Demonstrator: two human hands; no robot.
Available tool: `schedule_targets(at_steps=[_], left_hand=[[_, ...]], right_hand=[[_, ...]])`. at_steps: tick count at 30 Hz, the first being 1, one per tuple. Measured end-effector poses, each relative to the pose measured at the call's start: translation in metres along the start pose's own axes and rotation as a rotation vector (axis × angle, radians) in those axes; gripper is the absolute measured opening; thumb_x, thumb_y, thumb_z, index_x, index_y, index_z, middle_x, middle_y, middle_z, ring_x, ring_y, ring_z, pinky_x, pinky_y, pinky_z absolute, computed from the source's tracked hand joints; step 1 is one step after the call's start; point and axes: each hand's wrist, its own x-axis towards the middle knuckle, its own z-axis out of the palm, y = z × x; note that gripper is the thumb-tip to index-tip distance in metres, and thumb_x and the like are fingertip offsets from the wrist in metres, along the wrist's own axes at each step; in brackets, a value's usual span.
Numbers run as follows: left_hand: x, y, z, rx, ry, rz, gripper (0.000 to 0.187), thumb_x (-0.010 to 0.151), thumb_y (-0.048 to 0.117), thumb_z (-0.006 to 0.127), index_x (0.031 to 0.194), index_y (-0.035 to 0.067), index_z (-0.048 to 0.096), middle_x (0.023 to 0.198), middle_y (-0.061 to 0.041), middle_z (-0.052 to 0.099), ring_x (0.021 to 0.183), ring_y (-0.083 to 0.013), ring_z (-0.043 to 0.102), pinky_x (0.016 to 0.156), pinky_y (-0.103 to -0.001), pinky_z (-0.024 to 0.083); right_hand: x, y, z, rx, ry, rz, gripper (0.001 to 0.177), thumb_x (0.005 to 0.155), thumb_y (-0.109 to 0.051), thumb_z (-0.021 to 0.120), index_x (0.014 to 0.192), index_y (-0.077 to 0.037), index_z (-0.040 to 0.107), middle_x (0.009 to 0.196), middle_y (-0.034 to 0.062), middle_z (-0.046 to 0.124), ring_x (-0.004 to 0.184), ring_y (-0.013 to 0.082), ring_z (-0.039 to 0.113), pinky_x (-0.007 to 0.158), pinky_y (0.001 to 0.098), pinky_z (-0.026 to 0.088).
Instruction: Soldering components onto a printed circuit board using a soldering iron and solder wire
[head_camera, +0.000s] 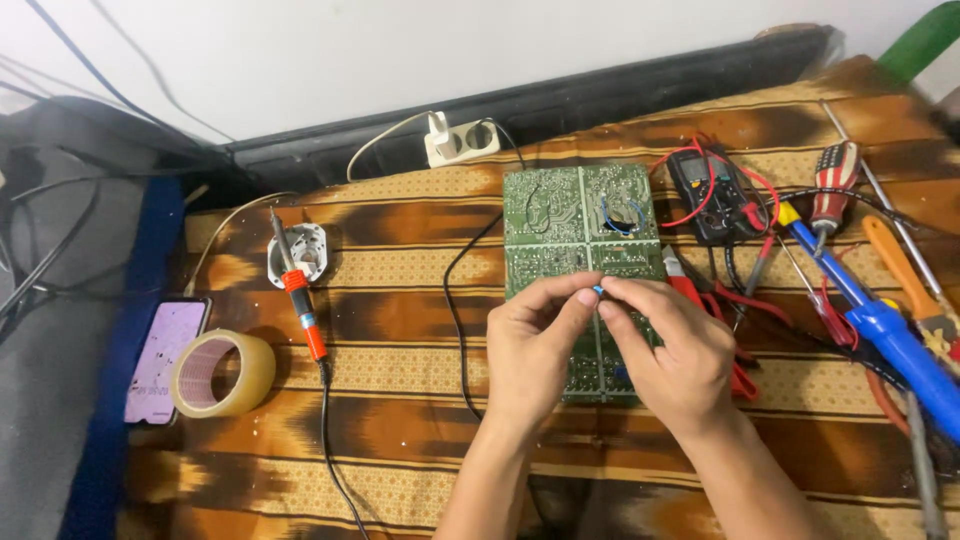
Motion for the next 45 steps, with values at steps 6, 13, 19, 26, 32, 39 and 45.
schedule_targets(at_steps=[6,13,19,26,32,39,45], left_hand=[[0.005,-0.013,-0.003,-0.005,-0.008,-0.106,0.014,0.092,0.009,0.076,0.104,0.004,0.079,0.076,-0.006,0.073,0.071,-0.0068,0.065,0.061,-0.020,0.052],[-0.009,0.009,0.006,-0.032,-0.057,-0.225,0.012,0.096,0.008,0.067,0.099,-0.004,0.071,0.076,-0.012,0.066,0.063,-0.0142,0.066,0.053,-0.022,0.054],[-0.030,0.034,-0.012,-0.116,-0.152,-0.454,0.009,0.100,0.013,0.064,0.100,0.004,0.067,0.080,-0.005,0.069,0.067,-0.0147,0.072,0.057,-0.024,0.058],[-0.016,0.030,-0.111,0.474,0.151,-0.226,0.021,0.103,0.024,0.061,0.101,0.003,0.065,0.089,-0.012,0.066,0.088,-0.0254,0.069,0.074,-0.039,0.055],[0.057,-0.053,-0.272,1.300,0.661,-0.105,0.021,0.097,0.023,0.057,0.100,0.004,0.066,0.101,-0.023,0.067,0.096,-0.0470,0.070,0.082,-0.056,0.059],[0.064,-0.087,-0.296,1.494,0.687,-0.145,0.030,0.097,0.023,0.065,0.113,0.002,0.052,0.112,-0.020,0.054,0.108,-0.0453,0.060,0.086,-0.058,0.058],[0.004,-0.016,-0.241,1.140,0.521,-0.002,0.018,0.104,0.017,0.051,0.110,0.001,0.054,0.106,-0.023,0.056,0.103,-0.0504,0.064,0.088,-0.057,0.055]], right_hand=[[-0.010,0.015,0.004,-0.147,0.027,-0.131,0.015,0.091,-0.007,0.085,0.105,-0.005,0.081,0.094,0.0080,0.079,0.081,0.0255,0.075,0.077,0.0373,0.061],[-0.016,0.005,-0.005,-0.146,0.099,-0.170,0.016,0.092,-0.011,0.084,0.108,-0.008,0.080,0.094,0.0058,0.078,0.080,0.0239,0.074,0.076,0.0363,0.060],[-0.011,-0.016,-0.008,0.051,0.143,-0.203,0.014,0.091,-0.014,0.080,0.104,-0.008,0.080,0.084,0.0044,0.077,0.069,0.0241,0.072,0.066,0.0352,0.058],[-0.013,-0.010,-0.003,0.196,0.089,-0.219,0.018,0.091,-0.013,0.077,0.107,-0.005,0.077,0.078,0.0055,0.074,0.059,0.0227,0.069,0.058,0.0351,0.057],[-0.019,0.000,0.003,0.163,0.091,-0.142,0.012,0.094,-0.011,0.075,0.104,-0.008,0.080,0.083,0.0061,0.076,0.063,0.0243,0.071,0.057,0.0343,0.056],[-0.022,0.006,0.011,0.154,0.031,-0.106,0.010,0.096,-0.014,0.073,0.103,-0.012,0.080,0.085,0.0044,0.078,0.067,0.0241,0.073,0.060,0.0341,0.057],[-0.028,0.019,0.011,0.159,0.004,-0.077,0.012,0.097,-0.012,0.071,0.106,-0.012,0.079,0.077,0.0055,0.075,0.061,0.0247,0.070,0.054,0.0363,0.056]])
